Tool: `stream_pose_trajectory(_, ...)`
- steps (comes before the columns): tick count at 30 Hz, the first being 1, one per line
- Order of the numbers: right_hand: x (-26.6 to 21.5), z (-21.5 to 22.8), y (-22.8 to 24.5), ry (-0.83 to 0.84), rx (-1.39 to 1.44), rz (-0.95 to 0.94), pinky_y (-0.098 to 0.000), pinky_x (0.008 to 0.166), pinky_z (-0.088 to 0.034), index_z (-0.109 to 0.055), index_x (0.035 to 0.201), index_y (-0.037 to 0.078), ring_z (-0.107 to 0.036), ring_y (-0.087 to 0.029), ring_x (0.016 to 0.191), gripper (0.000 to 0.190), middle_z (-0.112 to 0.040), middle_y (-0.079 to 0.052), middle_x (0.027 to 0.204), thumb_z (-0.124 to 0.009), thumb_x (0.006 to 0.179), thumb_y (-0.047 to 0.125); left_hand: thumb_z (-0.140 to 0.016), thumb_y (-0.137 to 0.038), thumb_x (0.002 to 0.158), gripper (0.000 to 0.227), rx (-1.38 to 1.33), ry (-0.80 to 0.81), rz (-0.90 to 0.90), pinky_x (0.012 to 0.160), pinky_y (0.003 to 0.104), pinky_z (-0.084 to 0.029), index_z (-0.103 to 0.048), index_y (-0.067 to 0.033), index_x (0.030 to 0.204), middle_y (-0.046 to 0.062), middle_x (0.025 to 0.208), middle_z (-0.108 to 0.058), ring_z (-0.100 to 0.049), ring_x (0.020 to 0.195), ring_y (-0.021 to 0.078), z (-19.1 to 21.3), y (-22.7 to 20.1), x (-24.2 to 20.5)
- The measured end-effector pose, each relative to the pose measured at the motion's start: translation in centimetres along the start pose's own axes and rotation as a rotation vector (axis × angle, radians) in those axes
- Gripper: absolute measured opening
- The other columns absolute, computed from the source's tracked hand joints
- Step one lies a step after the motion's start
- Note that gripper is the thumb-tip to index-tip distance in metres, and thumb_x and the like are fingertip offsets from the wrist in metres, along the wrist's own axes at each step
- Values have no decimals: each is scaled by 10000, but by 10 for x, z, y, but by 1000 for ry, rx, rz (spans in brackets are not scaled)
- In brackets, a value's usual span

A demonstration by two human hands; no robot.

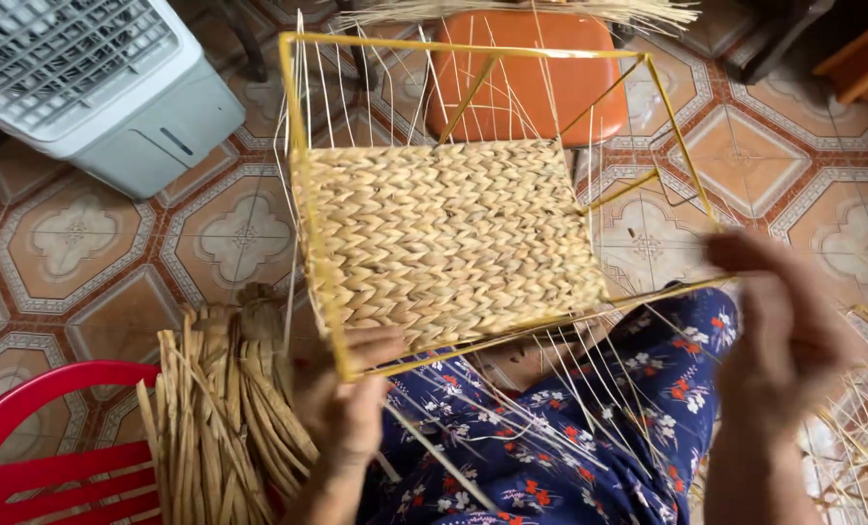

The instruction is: Weaving dried plant fibers around a structural frame to create a basket or decorative item.

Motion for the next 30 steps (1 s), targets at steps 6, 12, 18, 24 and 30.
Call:
stream_pose_trajectory(6, 54, -154, 96, 719, 264, -259, -400, 1022, -549, -317, 1606, -12, -655, -262, 1233, 720, -652, -227, 1371, -555, 1042, 367, -575, -262, 1021, 253, 254, 308, -364, 772, 312, -597, -749, -79, 1041, 78, 1017, -771, -730, 885, 144, -81, -80, 9)
stream_pose_trajectory(12, 86, -201, 88, 734, 451, -405, -325, 592, -613, -236, 1627, 30, -733, -207, 722, 832, -766, -177, 945, -582, 1011, 468, -617, -235, 1038, 199, 154, 300, -414, 856, 274, -620, -747, -95, 1093, 39, 1095, -781, -759, 978, 127, -96, -69, -15)
stream_pose_trajectory(18, 107, -184, 113, 823, 431, -431, -254, 518, -563, -543, 1398, 20, -724, -129, 639, 635, -761, -91, 827, -578, 970, 487, -719, -158, 1007, 192, 246, 427, -512, 890, 298, -587, -757, -77, 1177, 22, 1220, -713, -706, 1016, 144, -115, -86, -3)
stream_pose_trajectory(24, 90, -170, 99, 797, 207, -385, -241, 501, -498, -654, 1015, 41, -607, -84, 590, 440, -667, -43, 714, -601, 982, 476, -762, -182, 980, 179, 222, 568, -481, 918, 394, -560, -731, -49, 1095, 103, 1195, -651, -670, 1029, 248, -163, -18, -26)
stream_pose_trajectory(30, 83, -126, 70, 379, -209, 35, -283, 504, -418, -661, 840, 45, -515, -84, 557, 382, -563, -19, 637, -690, 1056, 358, -702, -220, 907, 491, 273, 880, -298, 1159, 514, -426, -602, 72, 1289, 267, 1330, -569, -550, 1311, 422, -162, -52, -26)
Point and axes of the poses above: each hand's wrist, its own x-axis towards the middle knuckle, its own z-axis out of the back of the hand, y = z × x, the point moved 3 cm from there along x, towards the middle knuckle
